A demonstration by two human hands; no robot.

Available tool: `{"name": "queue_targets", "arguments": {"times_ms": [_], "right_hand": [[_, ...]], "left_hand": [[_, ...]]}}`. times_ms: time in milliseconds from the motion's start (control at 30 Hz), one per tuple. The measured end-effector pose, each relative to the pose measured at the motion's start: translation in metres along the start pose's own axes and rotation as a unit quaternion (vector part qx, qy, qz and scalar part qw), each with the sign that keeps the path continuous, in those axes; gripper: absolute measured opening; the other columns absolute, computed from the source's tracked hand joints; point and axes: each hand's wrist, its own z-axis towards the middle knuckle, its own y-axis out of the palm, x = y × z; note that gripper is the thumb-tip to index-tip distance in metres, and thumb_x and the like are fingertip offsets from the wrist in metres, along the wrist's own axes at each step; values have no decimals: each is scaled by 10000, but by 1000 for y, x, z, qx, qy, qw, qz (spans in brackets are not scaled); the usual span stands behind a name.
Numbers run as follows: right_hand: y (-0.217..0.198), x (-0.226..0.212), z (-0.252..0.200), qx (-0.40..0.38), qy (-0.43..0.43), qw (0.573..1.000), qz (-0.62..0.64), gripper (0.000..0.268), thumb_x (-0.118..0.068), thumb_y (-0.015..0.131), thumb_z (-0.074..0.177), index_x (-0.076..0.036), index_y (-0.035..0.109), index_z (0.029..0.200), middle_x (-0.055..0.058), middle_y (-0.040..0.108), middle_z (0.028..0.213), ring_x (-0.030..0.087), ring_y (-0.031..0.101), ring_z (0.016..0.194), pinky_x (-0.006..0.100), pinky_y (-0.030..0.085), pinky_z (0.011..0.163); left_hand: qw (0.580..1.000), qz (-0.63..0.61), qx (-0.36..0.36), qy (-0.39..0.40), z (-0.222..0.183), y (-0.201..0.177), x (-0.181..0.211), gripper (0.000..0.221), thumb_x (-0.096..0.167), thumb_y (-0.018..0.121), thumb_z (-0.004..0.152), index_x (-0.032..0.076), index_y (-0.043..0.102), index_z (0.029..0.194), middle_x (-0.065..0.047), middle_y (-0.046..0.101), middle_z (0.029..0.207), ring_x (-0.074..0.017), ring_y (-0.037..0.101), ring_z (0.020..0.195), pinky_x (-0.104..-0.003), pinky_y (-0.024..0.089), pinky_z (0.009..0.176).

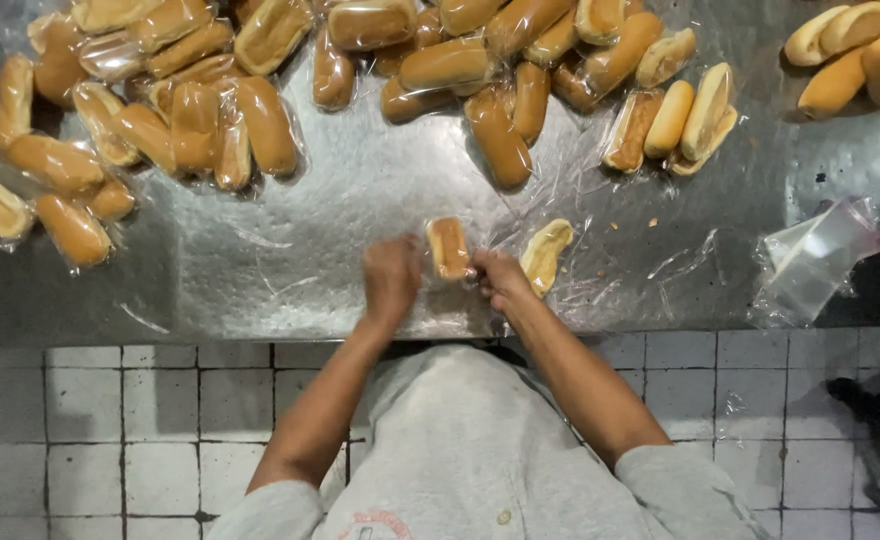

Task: Wrapping individual hot dog buns in plastic wrap on a metal table.

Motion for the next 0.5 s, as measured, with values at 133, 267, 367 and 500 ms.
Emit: {"name": "queue_targets", "arguments": {"times_ms": [133, 267, 367, 500], "right_hand": [[-10, -11, 6, -105, 51, 989, -85, 270, -343, 725, 829, -116, 697, 972, -27, 538, 742, 67, 445, 553, 157, 329, 398], [-18, -89, 23, 93, -150, 922, -345, 621, -500, 781, 833, -104, 640, 1289, 158, 658, 1289, 377, 639, 1168, 500, 529, 926], [-18, -125, 30, 165, -182, 871, -426, 930, -485, 857, 800, -77, 405, 1503, 170, 460, 1510, 427, 558, 1292, 582, 479, 1041], [-32, -123, 88, 166, -249, 769, -565, 678, -341, 791, 819, -49, 511, 1363, 173, 548, 1301, 455, 684, 1031, 604, 555, 890]], "left_hand": [[966, 38, -192, 171, -19, -7, 17, 823, 330, 891, 684, 63, 587, 1401, -207, 573, 1460, -362, 494, 1388, -655, 301, 1142], [948, -152, -190, -205, 63, -78, -4, 578, 289, 701, 912, -9, 590, 1395, -259, 581, 1434, -428, 480, 1388, -608, 315, 1163], [821, -400, 16, -406, 58, -91, -68, 674, 434, 649, 1026, 27, 406, 1503, -241, 465, 1524, -421, 407, 1447, -517, 320, 1189], [878, -224, 10, -423, 47, -86, -87, 516, 305, 711, 967, 125, 549, 1422, -159, 628, 1341, -364, 565, 1316, -497, 468, 1073]]}}
